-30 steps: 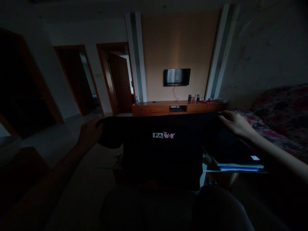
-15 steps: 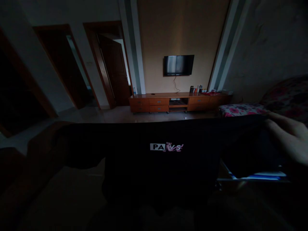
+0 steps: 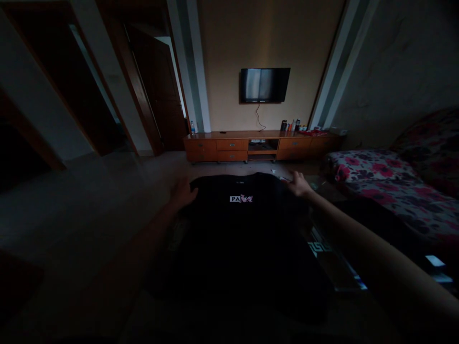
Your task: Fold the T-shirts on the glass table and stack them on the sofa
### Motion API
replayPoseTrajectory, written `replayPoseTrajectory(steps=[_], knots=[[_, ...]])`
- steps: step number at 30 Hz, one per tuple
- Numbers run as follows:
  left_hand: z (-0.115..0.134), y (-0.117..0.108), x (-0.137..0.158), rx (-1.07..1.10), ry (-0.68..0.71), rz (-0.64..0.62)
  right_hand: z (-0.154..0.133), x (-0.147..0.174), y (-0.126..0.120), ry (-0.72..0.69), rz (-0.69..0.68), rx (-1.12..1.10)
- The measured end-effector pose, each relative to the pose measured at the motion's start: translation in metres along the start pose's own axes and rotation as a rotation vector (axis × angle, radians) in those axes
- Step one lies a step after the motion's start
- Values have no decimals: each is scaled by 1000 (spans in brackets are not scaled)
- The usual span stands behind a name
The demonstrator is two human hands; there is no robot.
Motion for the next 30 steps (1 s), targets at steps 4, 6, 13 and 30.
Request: replayPoseTrajectory(steps=[4, 6, 13, 30], knots=[[14, 56, 84, 46, 287, -129, 18, 76, 63, -120, -268, 127], [15, 70, 119, 33, 305, -167, 26, 113, 81, -105, -348, 217], [0, 88, 181, -23, 351, -241, 56, 194, 111, -102, -363, 389], [-15, 33, 233, -19, 300, -320, 36, 251, 60, -131, -359, 385]])
Point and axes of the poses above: each hand's wrist, its own x-axis away from the middle knuckle, its own y-axis out of the palm, z = x × y, the point moved 4 cm from there along -x, towards the middle knuckle, and after that the axes turned 13 degrees about z, right-handed, at the moved point
